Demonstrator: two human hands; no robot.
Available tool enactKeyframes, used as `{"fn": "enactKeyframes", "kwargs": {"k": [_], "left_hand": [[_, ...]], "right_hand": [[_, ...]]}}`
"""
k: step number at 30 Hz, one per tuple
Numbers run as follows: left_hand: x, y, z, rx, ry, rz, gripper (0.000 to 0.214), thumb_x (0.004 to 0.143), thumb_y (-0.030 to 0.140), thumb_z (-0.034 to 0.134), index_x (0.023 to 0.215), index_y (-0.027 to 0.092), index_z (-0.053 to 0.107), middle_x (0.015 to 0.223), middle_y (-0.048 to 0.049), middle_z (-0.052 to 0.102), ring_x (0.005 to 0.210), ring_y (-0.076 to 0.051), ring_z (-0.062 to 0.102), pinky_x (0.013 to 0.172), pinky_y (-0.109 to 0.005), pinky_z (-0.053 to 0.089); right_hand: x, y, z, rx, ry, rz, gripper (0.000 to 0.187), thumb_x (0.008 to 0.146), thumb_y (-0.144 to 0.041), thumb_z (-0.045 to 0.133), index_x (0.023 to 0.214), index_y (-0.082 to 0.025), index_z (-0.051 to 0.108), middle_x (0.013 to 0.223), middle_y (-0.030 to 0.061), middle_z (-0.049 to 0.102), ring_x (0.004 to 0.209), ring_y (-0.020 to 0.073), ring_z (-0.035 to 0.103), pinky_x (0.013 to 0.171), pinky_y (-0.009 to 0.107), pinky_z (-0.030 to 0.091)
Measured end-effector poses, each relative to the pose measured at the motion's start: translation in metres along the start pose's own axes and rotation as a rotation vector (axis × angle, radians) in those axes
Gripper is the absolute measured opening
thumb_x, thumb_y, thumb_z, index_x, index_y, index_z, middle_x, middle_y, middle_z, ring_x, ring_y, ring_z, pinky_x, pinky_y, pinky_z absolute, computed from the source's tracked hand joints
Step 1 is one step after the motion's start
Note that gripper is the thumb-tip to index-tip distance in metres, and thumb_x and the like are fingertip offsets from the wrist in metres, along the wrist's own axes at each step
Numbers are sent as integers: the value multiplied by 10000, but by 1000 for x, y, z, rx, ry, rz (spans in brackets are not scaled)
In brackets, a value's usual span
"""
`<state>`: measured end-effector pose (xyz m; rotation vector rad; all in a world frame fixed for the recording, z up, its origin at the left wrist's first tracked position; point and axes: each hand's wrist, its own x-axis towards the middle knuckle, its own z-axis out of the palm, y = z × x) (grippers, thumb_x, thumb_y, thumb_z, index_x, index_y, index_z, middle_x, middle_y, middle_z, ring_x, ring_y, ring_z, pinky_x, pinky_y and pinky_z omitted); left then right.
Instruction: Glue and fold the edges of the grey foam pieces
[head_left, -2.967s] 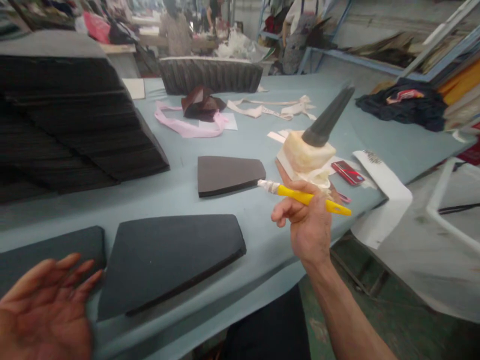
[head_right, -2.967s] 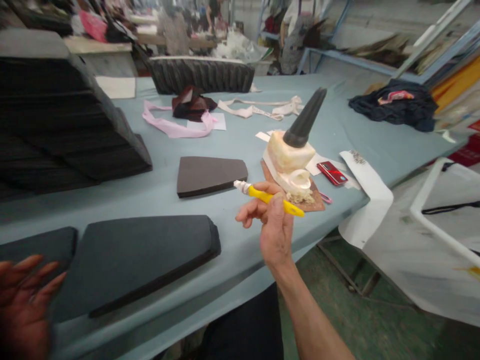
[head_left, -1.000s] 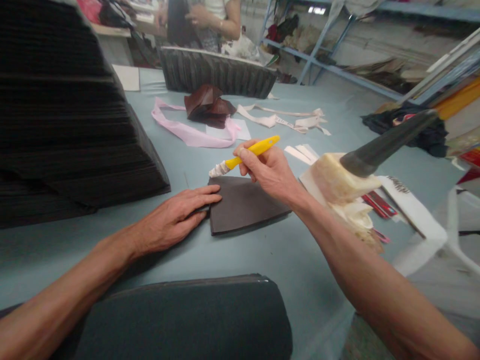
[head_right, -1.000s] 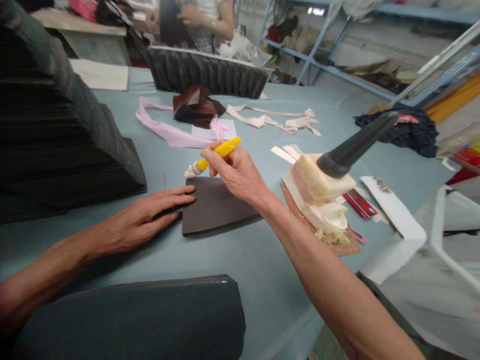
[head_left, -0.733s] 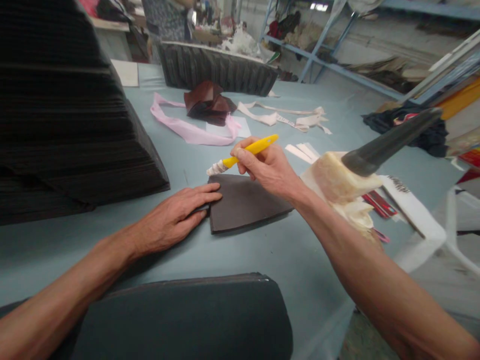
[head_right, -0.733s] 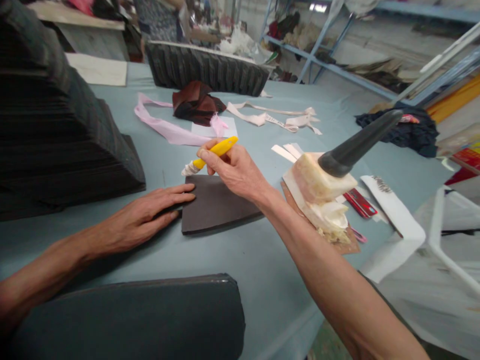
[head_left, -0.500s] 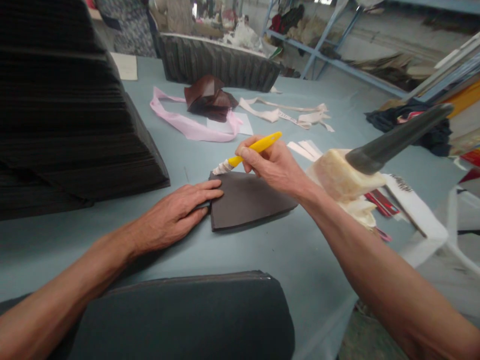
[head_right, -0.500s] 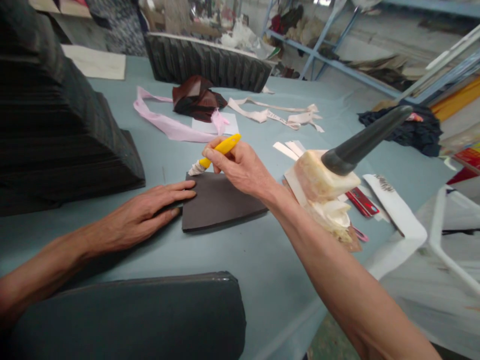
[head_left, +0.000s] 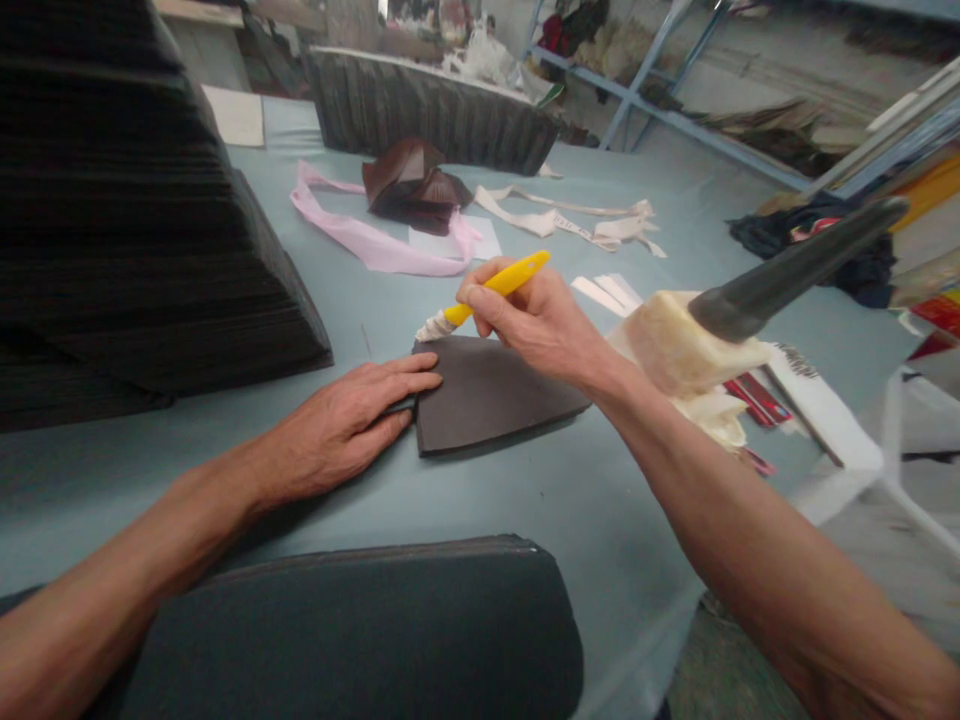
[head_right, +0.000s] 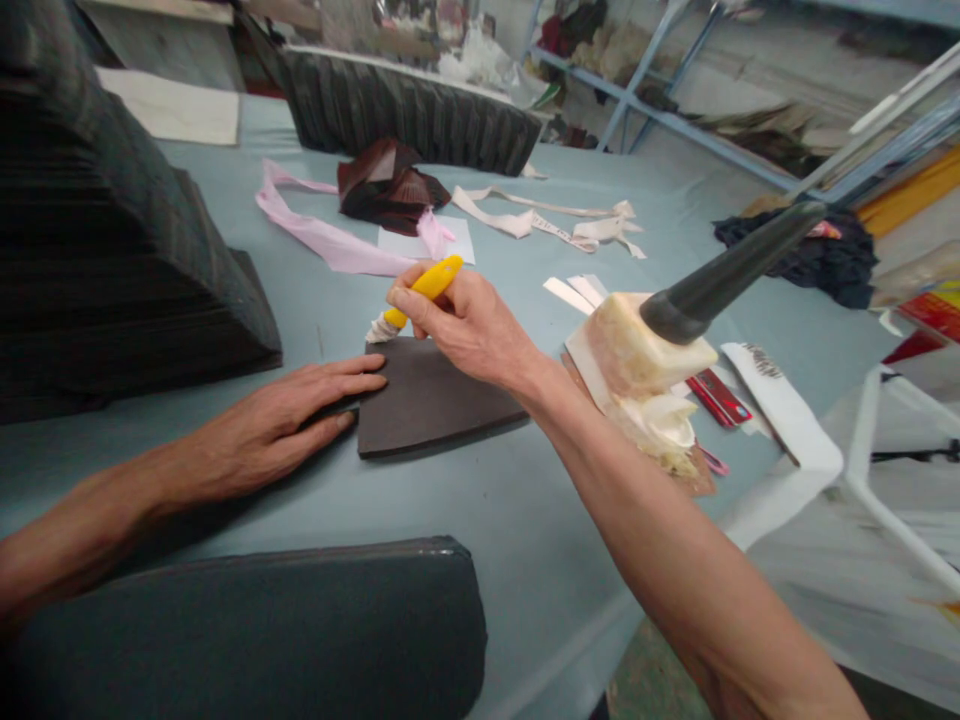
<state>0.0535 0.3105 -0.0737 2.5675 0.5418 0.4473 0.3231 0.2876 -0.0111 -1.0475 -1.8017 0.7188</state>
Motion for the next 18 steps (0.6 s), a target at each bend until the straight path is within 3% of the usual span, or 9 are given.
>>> {"fn": "enactKeyframes", "kwargs": {"k": [11, 18], "left_hand": [[3, -3, 1, -26, -21, -33, 528, 1124, 442, 417, 1576, 244, 606, 1737, -103, 523, 1575, -314, 539, 1371, -517, 392], [2, -5, -1, -17, -20, -26, 546, 1124, 502, 412, 1570, 255, 607, 1733, -79, 533, 1554, -298, 561, 1375, -481, 391]], "right_hand": [[-20, -3, -33, -99, -8, 64, 545, 998, -712, 688, 905, -175, 669, 722, -42, 597, 621, 74, 475, 606, 252, 405], [-34, -5, -47, -184, 31, 143, 594, 973, -770, 675, 929, -178, 683, 705, -38, 618, 603, 80, 450, 570, 267, 353]]}}
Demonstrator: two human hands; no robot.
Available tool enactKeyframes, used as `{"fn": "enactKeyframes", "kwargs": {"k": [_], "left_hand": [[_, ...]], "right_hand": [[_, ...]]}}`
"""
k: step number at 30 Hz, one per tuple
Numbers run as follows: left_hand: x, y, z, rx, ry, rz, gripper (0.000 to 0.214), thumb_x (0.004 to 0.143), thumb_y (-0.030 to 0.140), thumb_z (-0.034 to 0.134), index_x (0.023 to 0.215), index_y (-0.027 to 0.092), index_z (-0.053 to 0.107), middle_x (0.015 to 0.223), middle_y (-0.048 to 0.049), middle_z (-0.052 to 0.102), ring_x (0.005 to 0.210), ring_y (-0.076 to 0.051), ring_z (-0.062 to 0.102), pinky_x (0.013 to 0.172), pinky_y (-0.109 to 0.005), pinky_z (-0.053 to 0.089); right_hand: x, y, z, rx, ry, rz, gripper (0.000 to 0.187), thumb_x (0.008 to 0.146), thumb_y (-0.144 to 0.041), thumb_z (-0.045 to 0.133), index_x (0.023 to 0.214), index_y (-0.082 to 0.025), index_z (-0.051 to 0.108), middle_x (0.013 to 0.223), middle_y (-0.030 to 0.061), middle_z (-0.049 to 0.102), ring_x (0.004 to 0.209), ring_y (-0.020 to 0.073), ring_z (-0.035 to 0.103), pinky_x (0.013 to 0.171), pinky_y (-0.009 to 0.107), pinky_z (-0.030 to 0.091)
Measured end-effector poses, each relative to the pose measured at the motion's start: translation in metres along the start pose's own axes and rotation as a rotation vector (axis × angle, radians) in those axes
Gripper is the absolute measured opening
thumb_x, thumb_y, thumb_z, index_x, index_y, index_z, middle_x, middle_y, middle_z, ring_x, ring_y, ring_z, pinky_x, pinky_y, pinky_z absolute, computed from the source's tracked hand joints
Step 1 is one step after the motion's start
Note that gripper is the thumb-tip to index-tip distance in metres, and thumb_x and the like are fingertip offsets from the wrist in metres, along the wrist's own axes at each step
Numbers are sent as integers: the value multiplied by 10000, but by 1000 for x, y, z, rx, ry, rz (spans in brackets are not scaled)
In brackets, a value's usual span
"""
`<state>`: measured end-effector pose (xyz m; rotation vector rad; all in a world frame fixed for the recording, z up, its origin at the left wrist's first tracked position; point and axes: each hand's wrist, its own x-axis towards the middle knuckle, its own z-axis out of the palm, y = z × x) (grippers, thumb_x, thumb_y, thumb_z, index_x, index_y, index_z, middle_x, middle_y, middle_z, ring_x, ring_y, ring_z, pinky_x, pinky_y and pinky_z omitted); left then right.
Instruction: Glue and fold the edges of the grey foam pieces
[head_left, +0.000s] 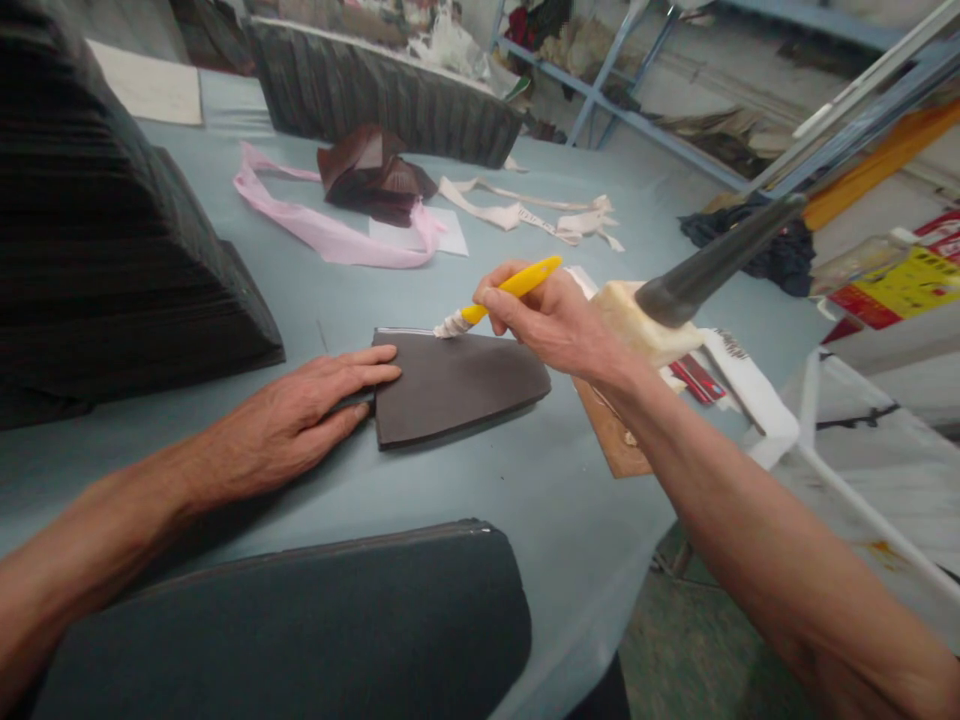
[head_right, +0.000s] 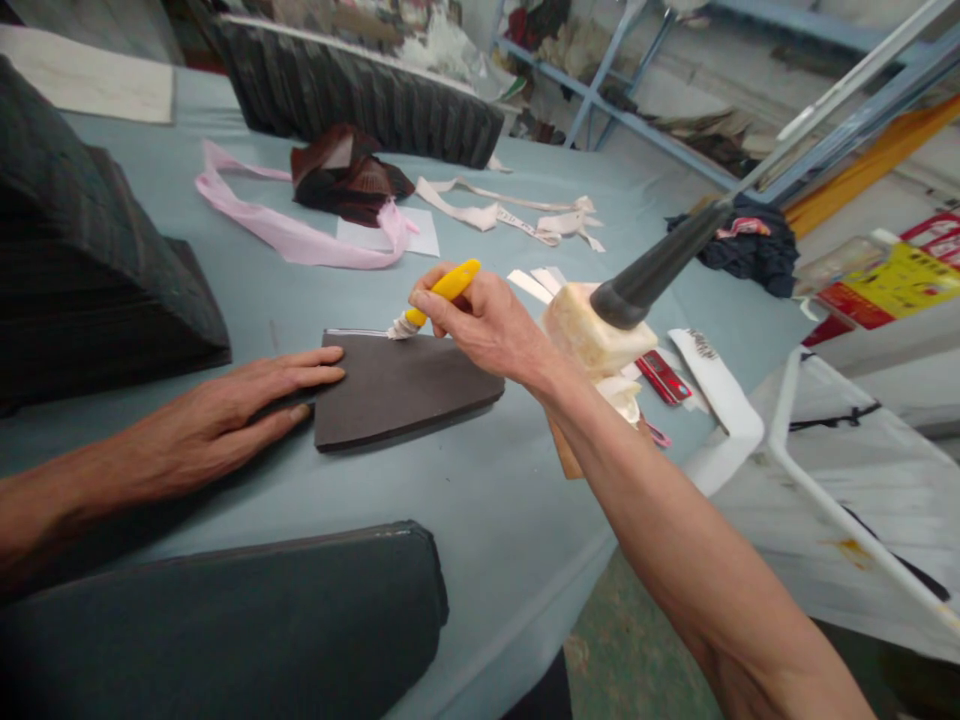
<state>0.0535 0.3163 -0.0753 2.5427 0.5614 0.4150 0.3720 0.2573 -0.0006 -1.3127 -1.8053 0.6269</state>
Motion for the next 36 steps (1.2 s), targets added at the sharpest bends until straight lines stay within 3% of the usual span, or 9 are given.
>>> {"fn": "enactKeyframes", "kwargs": {"k": [4, 12, 16, 26, 31, 36], "left_hand": [[-1, -5, 0, -5, 13, -19, 572, 1117, 571, 410, 1588, 309, 600, 1746, -12, 520, 1541, -304, 572, 1373, -467, 394], [-1, -6, 1, -30, 18, -41, 593, 1099, 603, 407, 1594, 343, 607, 1746, -34, 518, 1555, -323, 560, 1380, -517, 382], [1, -5, 1, -34, 14, -45, 608, 1100, 609, 391, 1598, 333, 603, 1750, -38, 512, 1560, -325, 556, 1385, -518, 373], [1, -9, 4, -11, 29, -8, 574, 1120, 563, 366, 1578, 311, 602, 1757, -39, 504, 1559, -290, 558, 1384, -491, 374], [2, -1, 0, -62, 15, -54, 611, 1133, 549, 360, 1615, 232, 563, 1746, -56, 517, 1570, -329, 538, 1402, -526, 331], [2, 2, 0, -119, 15, -74, 559, 1115, 455, 372, 1596, 265, 584, 1748, -78, 512, 1590, -312, 521, 1403, -539, 323]], "right_hand": [[-9, 2, -13, -42, 11, 40, 605, 957, -782, 687, 936, -177, 699, 704, -40, 616, 586, 78, 438, 556, 281, 332], [-28, 12, -38, -116, 35, 49, 523, 1008, -688, 693, 855, -187, 699, 760, -6, 650, 625, 92, 497, 577, 293, 362], [-37, 14, -49, -146, 35, 93, 490, 1016, -669, 693, 905, -193, 712, 687, -30, 607, 571, 88, 453, 546, 293, 329], [-55, -1, -73, -326, 93, 132, 609, 957, -775, 692, 795, -188, 695, 704, -1, 626, 580, 96, 462, 554, 300, 366], [-53, -30, -49, -124, 253, 19, 478, 976, -691, 738, 915, -217, 715, 675, -14, 605, 596, 117, 511, 546, 292, 413], [-53, -60, 3, 106, 111, -14, 430, 991, -639, 753, 920, -219, 700, 677, -23, 603, 601, 105, 523, 545, 271, 436]]}}
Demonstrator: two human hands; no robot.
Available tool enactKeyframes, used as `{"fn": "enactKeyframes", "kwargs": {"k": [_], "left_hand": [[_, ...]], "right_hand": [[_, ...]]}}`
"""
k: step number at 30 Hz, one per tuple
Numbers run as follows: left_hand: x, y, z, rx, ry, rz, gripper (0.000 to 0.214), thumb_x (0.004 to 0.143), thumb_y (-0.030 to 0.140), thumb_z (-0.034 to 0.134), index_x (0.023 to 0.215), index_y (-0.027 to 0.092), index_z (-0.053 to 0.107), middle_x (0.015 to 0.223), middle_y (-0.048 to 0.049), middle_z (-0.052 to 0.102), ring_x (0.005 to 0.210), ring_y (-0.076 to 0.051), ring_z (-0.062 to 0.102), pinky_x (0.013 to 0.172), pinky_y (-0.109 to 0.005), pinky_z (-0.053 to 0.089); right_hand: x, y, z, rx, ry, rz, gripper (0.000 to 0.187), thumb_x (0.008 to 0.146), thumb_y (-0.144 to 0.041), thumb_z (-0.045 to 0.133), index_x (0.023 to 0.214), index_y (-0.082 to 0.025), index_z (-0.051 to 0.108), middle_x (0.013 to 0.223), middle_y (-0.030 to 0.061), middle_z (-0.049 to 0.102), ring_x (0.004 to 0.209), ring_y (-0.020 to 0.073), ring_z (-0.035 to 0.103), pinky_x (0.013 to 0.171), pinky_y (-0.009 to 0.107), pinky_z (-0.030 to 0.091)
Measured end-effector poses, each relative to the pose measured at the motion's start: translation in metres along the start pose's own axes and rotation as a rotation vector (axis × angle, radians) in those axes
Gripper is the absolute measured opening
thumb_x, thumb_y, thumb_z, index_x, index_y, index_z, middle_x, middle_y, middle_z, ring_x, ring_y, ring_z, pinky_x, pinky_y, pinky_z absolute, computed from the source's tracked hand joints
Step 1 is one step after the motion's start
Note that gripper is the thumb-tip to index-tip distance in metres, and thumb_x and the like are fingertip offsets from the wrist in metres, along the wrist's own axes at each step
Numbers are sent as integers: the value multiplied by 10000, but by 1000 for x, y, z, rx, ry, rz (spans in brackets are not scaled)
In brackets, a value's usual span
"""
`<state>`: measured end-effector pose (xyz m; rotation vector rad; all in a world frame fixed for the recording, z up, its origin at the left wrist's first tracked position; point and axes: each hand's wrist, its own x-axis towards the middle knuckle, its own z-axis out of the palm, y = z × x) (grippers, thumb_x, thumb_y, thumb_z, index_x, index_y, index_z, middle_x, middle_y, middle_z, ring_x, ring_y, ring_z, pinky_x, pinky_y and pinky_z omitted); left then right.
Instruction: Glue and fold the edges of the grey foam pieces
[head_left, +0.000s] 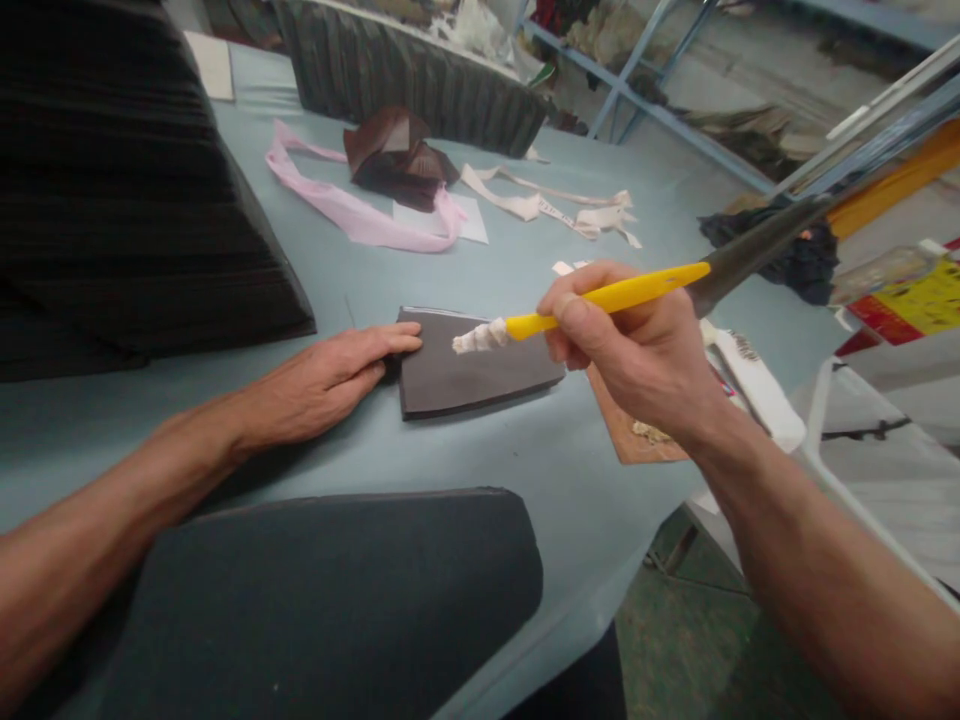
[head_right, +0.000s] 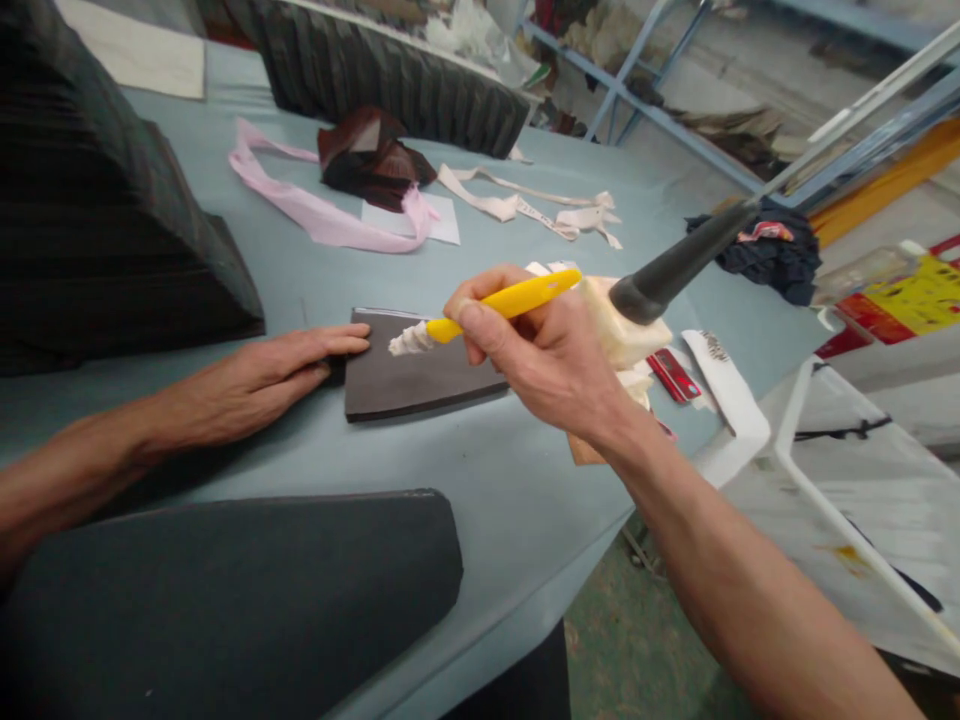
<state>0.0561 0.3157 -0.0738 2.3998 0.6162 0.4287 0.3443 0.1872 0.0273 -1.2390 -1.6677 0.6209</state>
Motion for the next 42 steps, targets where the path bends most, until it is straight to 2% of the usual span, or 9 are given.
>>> {"fn": "enactKeyframes", "kwargs": {"k": [4, 8, 19, 23, 26, 29, 34, 37, 42], "left_hand": [[-1, 0, 2, 16, 1, 2, 556, 1103, 396, 362, 1601, 276, 578, 1758, -62, 500, 1582, -306, 526, 1396, -546, 338], [0, -1, 2, 7, -6, 24, 550, 1094, 409, 373, 1591, 321, 591, 1767, -30, 488, 1574, -306, 536, 1390, -543, 356], [1, -1, -1, 4, -48, 26, 537, 1090, 414, 408, 1565, 326, 641, 1799, -7, 438, 1624, -301, 473, 1407, -512, 311], [0, 3, -1, 29, -43, 21, 553, 1116, 396, 351, 1573, 262, 631, 1797, -12, 440, 1611, -291, 481, 1407, -471, 302], [1, 3, 1, 40, -39, 20, 557, 1112, 393, 345, 1572, 258, 629, 1797, -8, 440, 1606, -290, 486, 1403, -466, 313], [2, 0, 2, 21, -26, 31, 541, 1085, 396, 393, 1552, 298, 647, 1789, -14, 454, 1597, -297, 504, 1399, -510, 330], [2, -1, 2, -8, -27, 24, 523, 1075, 402, 424, 1541, 350, 655, 1782, 15, 464, 1607, -303, 496, 1406, -525, 318], [1, 1, 1, 3, -28, 18, 536, 1082, 395, 400, 1550, 330, 651, 1786, 14, 456, 1598, -300, 505, 1401, -534, 326], [2, 0, 2, 12, -19, 23, 554, 1081, 456, 391, 1541, 315, 664, 1781, 14, 466, 1603, -311, 500, 1399, -509, 332]], "right_hand": [[-3, -4, 31, 135, -151, 31, 426, 995, -622, 759, 929, -204, 701, 705, -27, 603, 614, 95, 527, 550, 263, 425], [-3, -2, 40, 178, -192, 28, 379, 1000, -569, 777, 943, -201, 707, 717, -30, 608, 623, 92, 523, 553, 261, 405], [-9, 2, 38, 101, -271, 51, 452, 992, -641, 746, 913, -198, 702, 743, -8, 622, 655, 107, 528, 579, 263, 433], [-11, 6, 28, 34, -266, 44, 422, 1000, -615, 750, 911, -204, 712, 736, -8, 634, 652, 111, 531, 578, 265, 438], [-12, 4, 23, 15, -233, 46, 391, 1011, -597, 745, 929, -215, 718, 706, -17, 621, 624, 112, 522, 554, 270, 413], [-12, -1, 27, 58, -197, 52, 421, 1004, -633, 735, 943, -217, 711, 714, -16, 614, 622, 113, 527, 547, 275, 408], [-9, -3, 39, 53, -275, 31, 456, 1009, -657, 714, 946, -206, 710, 735, -11, 622, 653, 111, 535, 590, 276, 431], [-8, 0, 31, 13, -290, 45, 432, 1024, -625, 711, 926, -204, 708, 726, -17, 616, 638, 105, 517, 573, 269, 415], [-11, -1, 19, -8, -236, 70, 405, 1020, -605, 729, 929, -212, 708, 696, -21, 596, 604, 105, 504, 541, 272, 392]]}}
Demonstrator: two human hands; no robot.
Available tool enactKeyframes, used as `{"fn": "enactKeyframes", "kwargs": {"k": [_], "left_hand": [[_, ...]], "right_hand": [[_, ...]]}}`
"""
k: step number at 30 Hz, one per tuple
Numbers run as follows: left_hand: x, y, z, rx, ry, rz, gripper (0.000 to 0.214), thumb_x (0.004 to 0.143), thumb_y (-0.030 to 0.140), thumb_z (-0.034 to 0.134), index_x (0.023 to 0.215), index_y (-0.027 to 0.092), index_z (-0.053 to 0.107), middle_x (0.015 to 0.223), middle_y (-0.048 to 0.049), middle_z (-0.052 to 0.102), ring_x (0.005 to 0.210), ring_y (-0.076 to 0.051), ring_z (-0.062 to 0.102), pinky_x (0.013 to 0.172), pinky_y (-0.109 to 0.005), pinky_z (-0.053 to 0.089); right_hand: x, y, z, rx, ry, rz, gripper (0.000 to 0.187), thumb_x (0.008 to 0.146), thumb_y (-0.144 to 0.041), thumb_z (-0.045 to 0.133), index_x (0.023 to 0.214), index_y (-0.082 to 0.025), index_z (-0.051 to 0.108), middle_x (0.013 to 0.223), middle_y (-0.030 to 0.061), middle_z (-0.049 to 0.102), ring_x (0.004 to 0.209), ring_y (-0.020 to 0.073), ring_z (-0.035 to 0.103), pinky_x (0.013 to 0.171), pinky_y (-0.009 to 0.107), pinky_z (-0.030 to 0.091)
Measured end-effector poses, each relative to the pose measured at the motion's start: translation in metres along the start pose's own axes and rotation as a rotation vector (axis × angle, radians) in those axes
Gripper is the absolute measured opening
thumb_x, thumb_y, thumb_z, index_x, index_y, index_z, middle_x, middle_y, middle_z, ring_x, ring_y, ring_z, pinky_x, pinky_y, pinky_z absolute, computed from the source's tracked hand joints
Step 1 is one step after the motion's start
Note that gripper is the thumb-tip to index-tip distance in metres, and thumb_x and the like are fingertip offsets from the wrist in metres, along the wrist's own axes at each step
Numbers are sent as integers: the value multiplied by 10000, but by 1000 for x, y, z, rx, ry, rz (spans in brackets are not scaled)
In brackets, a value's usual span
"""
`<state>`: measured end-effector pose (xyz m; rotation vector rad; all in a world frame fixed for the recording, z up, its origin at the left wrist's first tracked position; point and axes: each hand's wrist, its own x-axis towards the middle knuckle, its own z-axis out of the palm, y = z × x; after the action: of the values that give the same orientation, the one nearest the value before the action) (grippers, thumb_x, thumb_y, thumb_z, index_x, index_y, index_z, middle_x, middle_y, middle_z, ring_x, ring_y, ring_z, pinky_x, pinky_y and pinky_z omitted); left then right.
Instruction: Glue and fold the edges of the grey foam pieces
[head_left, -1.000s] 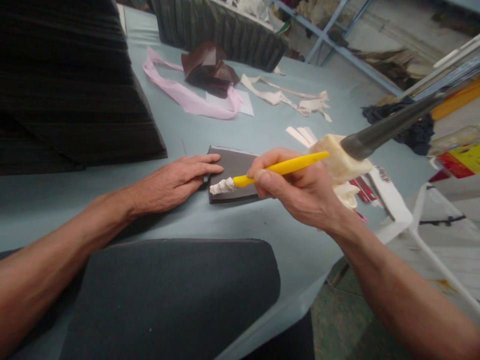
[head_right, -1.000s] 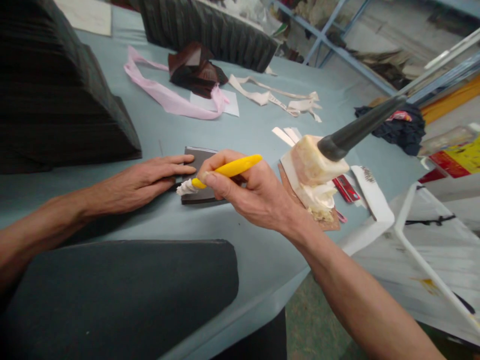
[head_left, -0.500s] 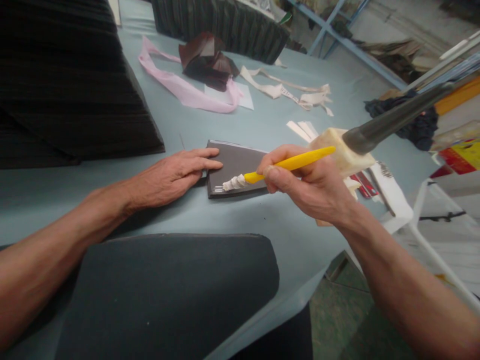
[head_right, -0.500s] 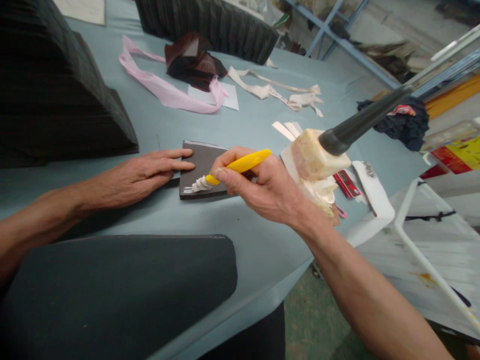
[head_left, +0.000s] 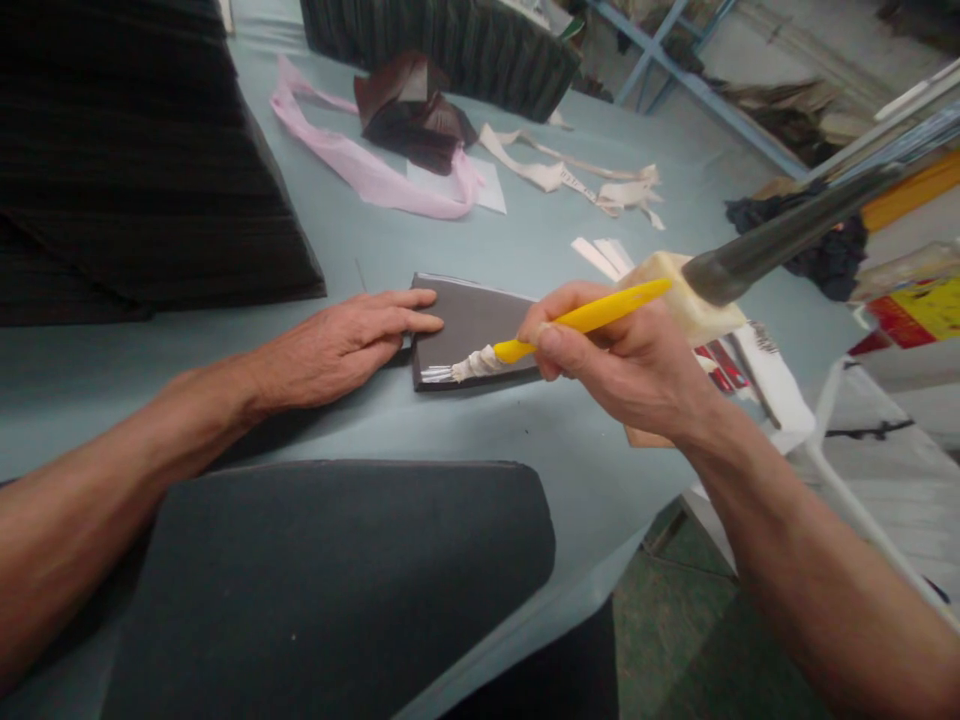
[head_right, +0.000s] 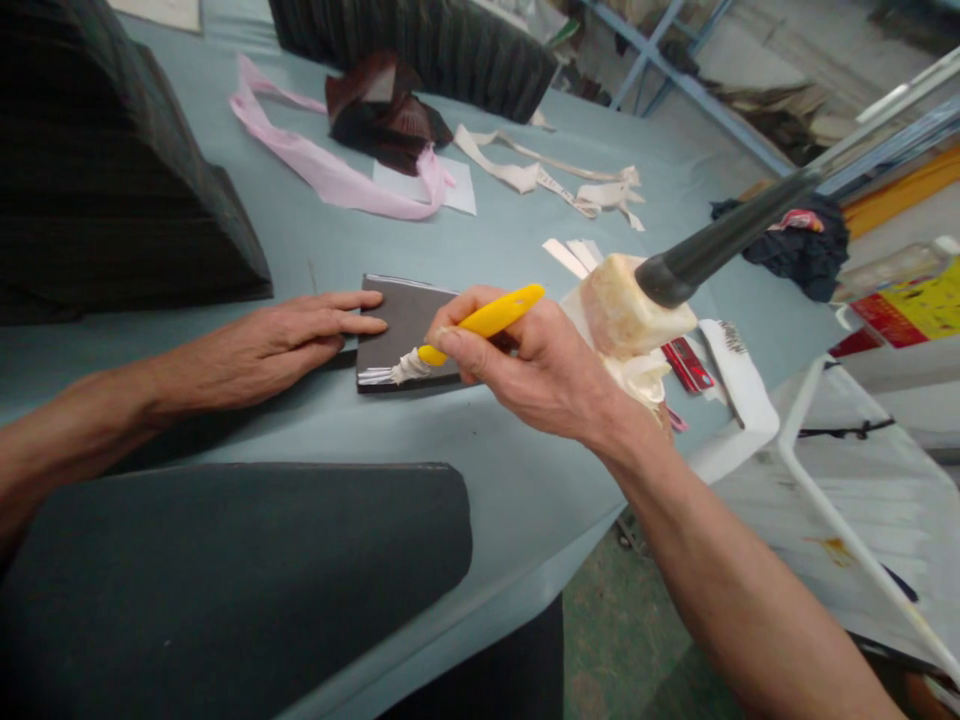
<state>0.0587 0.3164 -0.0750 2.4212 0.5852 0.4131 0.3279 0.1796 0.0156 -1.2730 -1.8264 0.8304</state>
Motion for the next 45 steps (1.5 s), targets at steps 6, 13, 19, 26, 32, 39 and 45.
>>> {"fn": "enactKeyframes", "kwargs": {"k": [6, 13, 19, 26, 32, 39, 45], "left_hand": [[0, 3, -1, 0, -7, -15, 567, 1075, 488, 411, 1545, 299, 664, 1782, -5, 465, 1613, -345, 485, 1405, -536, 312], [-2, 9, -2, 21, -7, -36, 586, 1126, 504, 338, 1555, 259, 654, 1789, 12, 451, 1605, -332, 482, 1420, -511, 291], [-1, -7, 2, 9, 26, -7, 521, 1098, 543, 407, 1508, 378, 682, 1761, 41, 494, 1594, -317, 514, 1410, -510, 317], [0, 5, -3, 68, -12, -60, 597, 1087, 510, 353, 1529, 265, 672, 1777, 0, 471, 1619, -292, 477, 1413, -452, 279], [0, 7, -1, 67, 12, -55, 615, 1090, 537, 344, 1523, 254, 676, 1767, 12, 485, 1596, -284, 501, 1407, -428, 291], [0, 11, -2, 61, -14, -57, 629, 1117, 554, 332, 1541, 216, 652, 1782, -53, 461, 1610, -312, 478, 1412, -524, 280], [1, -5, 2, 56, 21, -33, 564, 1084, 581, 385, 1520, 364, 669, 1764, 46, 490, 1593, -301, 511, 1407, -475, 295]], "right_hand": [[7, -2, 15, 74, -37, -28, 479, 1002, -677, 710, 941, -202, 690, 716, -28, 600, 624, 94, 516, 559, 256, 409], [-6, 11, -11, -21, -10, 11, 407, 1015, -583, 751, 918, -191, 699, 710, -28, 623, 604, 82, 520, 538, 253, 390], [-15, 21, -30, -66, 26, 40, 425, 1042, -597, 705, 971, -178, 711, 706, -26, 630, 596, 80, 536, 535, 262, 404], [-23, 27, -50, -184, 115, 56, 451, 1025, -613, 717, 869, -191, 695, 699, -23, 631, 592, 86, 522, 563, 295, 421], [-30, 32, -72, -252, 180, 129, 493, 974, -682, 744, 842, -209, 707, 623, -23, 619, 558, 105, 514, 527, 301, 397], [-41, 35, -97, -406, 226, 204, 559, 928, -761, 742, 842, -209, 720, 640, -12, 644, 570, 117, 555, 546, 303, 439], [-43, 13, -95, -319, 327, 141, 507, 921, -709, 792, 855, -214, 705, 613, -27, 612, 536, 105, 524, 517, 296, 418]]}}
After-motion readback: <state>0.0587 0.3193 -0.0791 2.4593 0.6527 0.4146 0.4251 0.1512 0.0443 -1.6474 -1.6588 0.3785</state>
